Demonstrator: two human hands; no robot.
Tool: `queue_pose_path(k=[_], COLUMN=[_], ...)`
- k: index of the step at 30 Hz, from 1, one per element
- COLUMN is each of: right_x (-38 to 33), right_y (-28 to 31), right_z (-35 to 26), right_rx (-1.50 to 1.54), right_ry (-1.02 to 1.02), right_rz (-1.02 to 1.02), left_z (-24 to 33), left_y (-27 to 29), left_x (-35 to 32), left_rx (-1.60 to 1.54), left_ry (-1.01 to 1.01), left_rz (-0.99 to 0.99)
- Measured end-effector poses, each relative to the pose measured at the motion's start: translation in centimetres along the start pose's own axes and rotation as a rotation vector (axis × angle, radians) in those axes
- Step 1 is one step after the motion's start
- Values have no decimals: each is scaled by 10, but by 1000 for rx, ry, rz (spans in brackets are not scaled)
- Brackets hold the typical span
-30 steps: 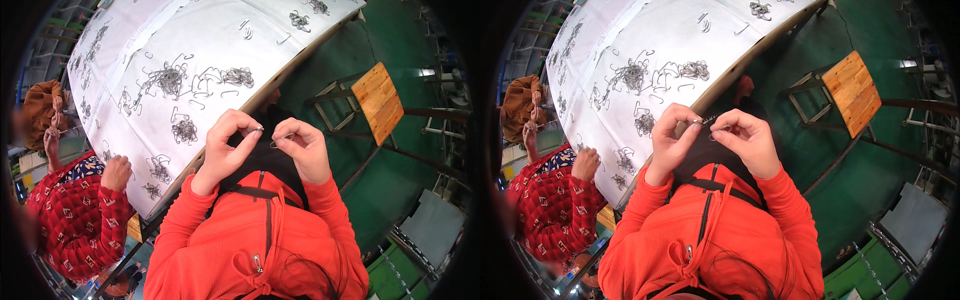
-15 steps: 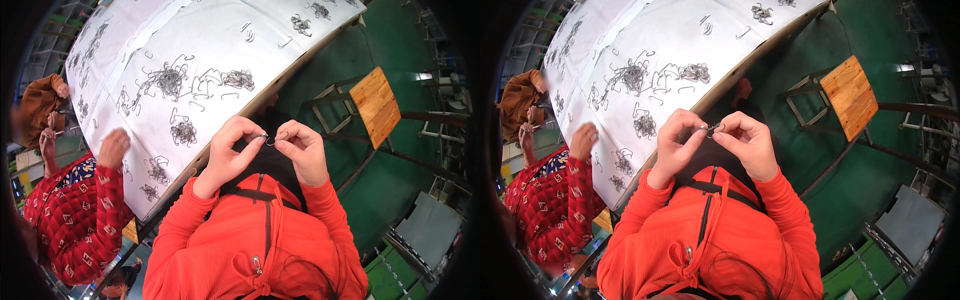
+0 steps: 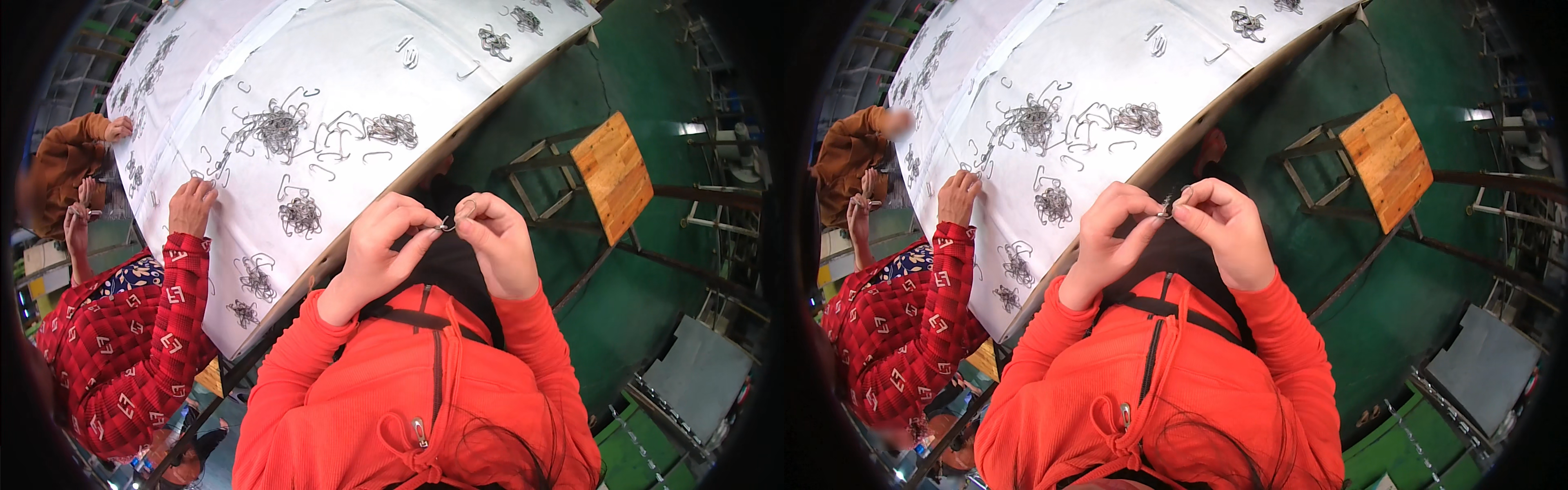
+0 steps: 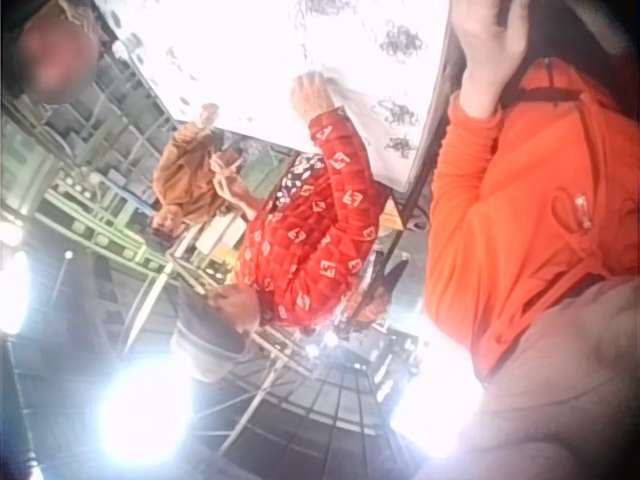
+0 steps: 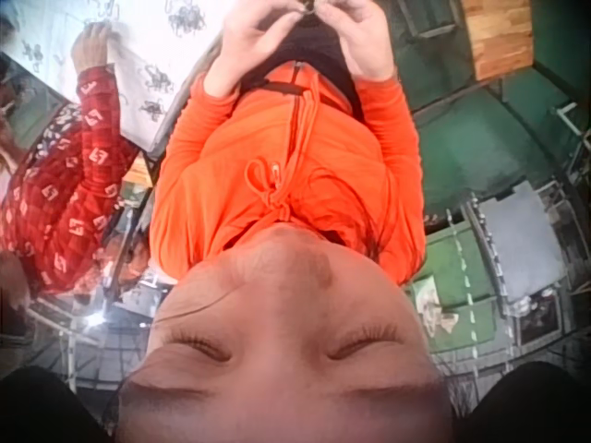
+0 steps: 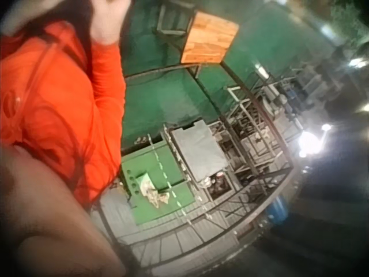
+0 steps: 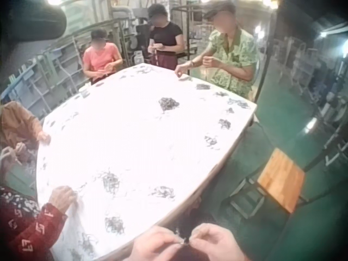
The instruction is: The person sits on the floor in a workshop and assembles small metal hardware components by hand. They repeatedly pick up individual metal pieces from a white sheet, connect them, and place the finished units into a pile.
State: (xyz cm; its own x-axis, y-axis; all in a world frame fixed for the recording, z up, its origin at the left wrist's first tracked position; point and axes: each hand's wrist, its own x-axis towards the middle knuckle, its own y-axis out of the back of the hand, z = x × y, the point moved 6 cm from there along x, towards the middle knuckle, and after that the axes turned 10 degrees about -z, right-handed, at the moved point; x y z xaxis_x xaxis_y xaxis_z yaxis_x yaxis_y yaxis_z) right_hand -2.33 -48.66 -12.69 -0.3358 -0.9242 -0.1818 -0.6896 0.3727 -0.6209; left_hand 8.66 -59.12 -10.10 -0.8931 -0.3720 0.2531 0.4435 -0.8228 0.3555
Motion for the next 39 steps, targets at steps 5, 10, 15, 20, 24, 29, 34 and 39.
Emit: queue_pose_path(k=[5, 10, 15, 20, 24, 29, 34, 39], right_x=[-8, -13, -13, -14, -18, -30, -64, -118], right_y=[-25, -44, -48, -46, -51, -46, -14, 28], right_z=[-29, -49, -72, -98, -127, -170, -221, -276], right_rx=[-908, -1038, -1029, -1003, -921, -1015, -1133, -1105], right_ry=[483, 600, 651, 733, 828, 956, 981, 1000], right_rz=[-50, -110, -119, -138, -73, -6, 148, 275], left_z=[-5, -15, -34, -64, -101, -136, -132, -129], left_y=[-1, 16, 45, 116, 153, 174, 189, 164], left_x=[-2, -12, -28, -41, -43, -31, -19, 9], left_rx=[22, -75, 84, 557, 546, 438, 557, 731], left_ry=[-47, 151, 195, 368, 602, 627, 573, 169], left_rz=[30, 110, 142, 209, 153, 160, 389, 222])
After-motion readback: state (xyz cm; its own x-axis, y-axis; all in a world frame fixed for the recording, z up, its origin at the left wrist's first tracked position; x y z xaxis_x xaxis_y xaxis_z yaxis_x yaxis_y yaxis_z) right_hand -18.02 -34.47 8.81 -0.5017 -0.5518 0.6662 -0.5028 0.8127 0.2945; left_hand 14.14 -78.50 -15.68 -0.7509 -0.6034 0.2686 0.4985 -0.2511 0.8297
